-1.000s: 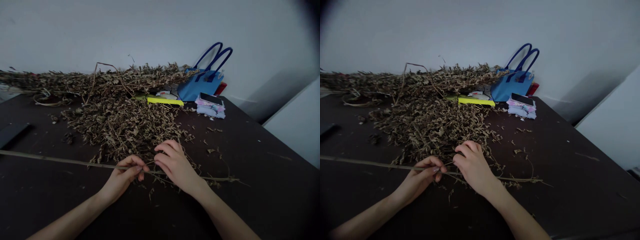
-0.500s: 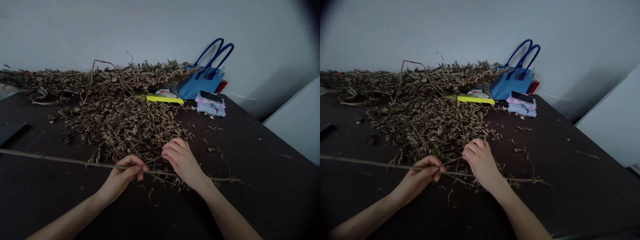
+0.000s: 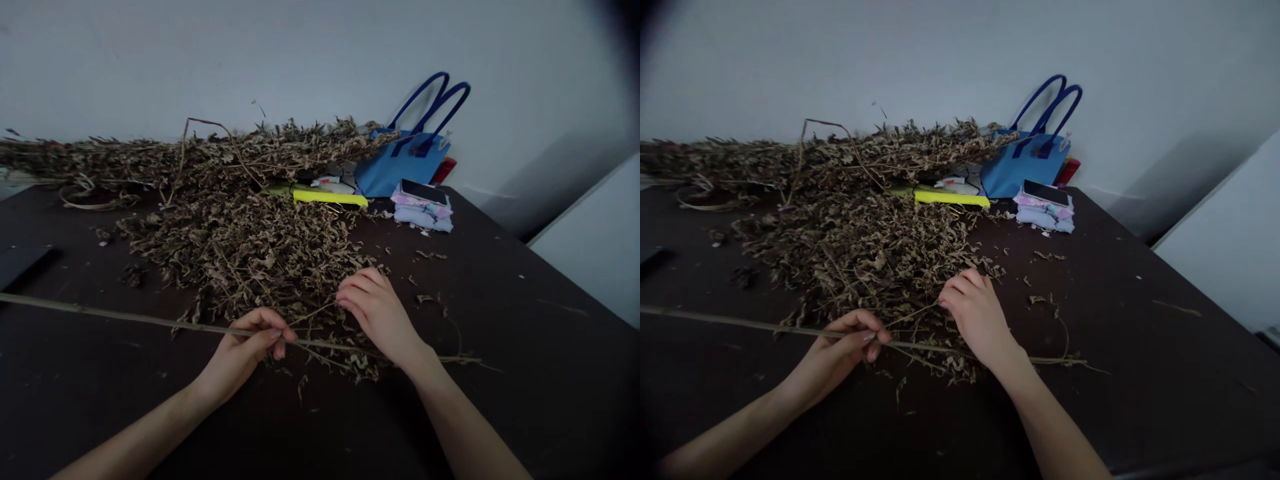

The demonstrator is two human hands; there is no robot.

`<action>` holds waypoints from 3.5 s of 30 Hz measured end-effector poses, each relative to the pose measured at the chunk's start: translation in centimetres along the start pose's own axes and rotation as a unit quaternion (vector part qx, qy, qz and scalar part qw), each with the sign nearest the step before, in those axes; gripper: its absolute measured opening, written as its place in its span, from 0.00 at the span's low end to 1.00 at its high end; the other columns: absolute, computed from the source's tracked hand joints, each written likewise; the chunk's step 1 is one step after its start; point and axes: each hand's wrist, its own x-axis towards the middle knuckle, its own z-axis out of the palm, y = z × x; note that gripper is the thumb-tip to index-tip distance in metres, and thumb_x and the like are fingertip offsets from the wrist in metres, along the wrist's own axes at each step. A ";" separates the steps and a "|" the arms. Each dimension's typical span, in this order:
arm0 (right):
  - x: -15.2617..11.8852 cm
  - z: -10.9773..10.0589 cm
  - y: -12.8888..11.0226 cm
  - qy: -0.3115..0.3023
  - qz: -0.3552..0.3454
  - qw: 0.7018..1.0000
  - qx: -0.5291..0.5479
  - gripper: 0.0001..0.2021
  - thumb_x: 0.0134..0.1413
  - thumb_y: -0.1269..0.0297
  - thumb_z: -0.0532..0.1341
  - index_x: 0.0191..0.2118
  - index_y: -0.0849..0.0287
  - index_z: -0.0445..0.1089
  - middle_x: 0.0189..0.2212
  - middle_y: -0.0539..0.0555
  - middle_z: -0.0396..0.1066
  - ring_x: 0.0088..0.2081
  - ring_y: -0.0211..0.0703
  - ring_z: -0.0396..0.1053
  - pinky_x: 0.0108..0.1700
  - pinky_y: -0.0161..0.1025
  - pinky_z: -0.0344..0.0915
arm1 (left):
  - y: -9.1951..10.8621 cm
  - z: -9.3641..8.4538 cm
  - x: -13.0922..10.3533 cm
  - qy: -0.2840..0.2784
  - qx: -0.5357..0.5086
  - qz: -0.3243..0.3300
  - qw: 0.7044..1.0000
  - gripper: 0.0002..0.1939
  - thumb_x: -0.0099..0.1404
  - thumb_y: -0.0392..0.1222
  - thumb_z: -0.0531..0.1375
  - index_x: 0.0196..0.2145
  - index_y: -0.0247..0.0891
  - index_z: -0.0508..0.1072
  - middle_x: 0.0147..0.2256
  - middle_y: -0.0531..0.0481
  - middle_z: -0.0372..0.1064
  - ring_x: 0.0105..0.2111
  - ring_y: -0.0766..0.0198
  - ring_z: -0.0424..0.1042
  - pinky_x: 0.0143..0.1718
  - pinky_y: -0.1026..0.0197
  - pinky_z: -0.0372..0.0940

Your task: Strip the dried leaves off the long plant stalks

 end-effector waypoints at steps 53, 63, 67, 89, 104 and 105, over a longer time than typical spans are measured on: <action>-1.0 -0.4 3.6 0.019 0.100 0.994 -0.039 0.15 0.58 0.73 0.47 0.42 0.59 0.70 0.32 0.55 0.67 0.32 0.41 0.67 0.34 0.36 0.61 | 0.4 0.7 -0.5 0.004 -0.028 -0.007 1.000 0.03 0.59 0.36 0.61 0.31 0.34 0.71 0.28 0.48 0.74 0.22 0.69 0.66 0.25 0.66 0.62; -0.9 -0.7 3.1 0.026 0.092 0.992 -0.076 0.16 0.53 0.76 0.47 0.31 0.58 0.71 0.26 0.51 0.66 0.27 0.38 0.64 0.28 0.34 0.56 | 0.3 0.5 -0.3 0.000 -0.031 -0.007 0.999 0.02 0.58 0.35 0.61 0.30 0.34 0.71 0.28 0.47 0.74 0.22 0.68 0.66 0.24 0.66 0.61; -1.3 -1.1 4.9 0.086 0.146 0.985 -0.035 0.16 0.55 0.74 0.47 0.40 0.57 0.71 0.35 0.53 0.71 0.33 0.41 0.68 0.37 0.38 0.62 | 0.3 0.3 -0.4 0.008 -0.032 -0.011 0.999 0.01 0.58 0.34 0.59 0.30 0.34 0.71 0.27 0.47 0.74 0.21 0.69 0.66 0.24 0.66 0.61; -0.5 -0.2 -0.7 0.026 0.102 0.988 0.109 0.11 0.60 0.65 0.53 0.26 0.58 0.60 0.25 0.51 0.63 0.33 0.41 0.60 0.36 0.38 0.57 | -0.3 -0.2 -0.3 -0.036 -0.028 -0.005 0.999 0.01 0.60 0.33 0.59 0.31 0.34 0.71 0.29 0.47 0.75 0.22 0.69 0.68 0.26 0.67 0.63; -0.9 -0.7 0.9 0.159 0.118 0.980 -0.023 0.10 0.60 0.67 0.51 0.44 0.59 0.66 0.40 0.58 0.67 0.41 0.47 0.65 0.44 0.45 0.62 | -0.3 -0.2 -0.3 -0.035 -0.038 0.011 0.999 0.01 0.60 0.33 0.59 0.32 0.34 0.70 0.29 0.47 0.75 0.23 0.69 0.68 0.26 0.66 0.63; -1.0 -1.2 0.7 0.173 0.106 0.979 -0.012 0.11 0.60 0.67 0.51 0.45 0.59 0.66 0.41 0.58 0.67 0.43 0.47 0.65 0.45 0.45 0.62 | -0.3 -0.2 -0.2 -0.030 -0.040 0.012 0.999 0.01 0.60 0.33 0.59 0.32 0.34 0.70 0.29 0.47 0.74 0.23 0.70 0.67 0.26 0.67 0.63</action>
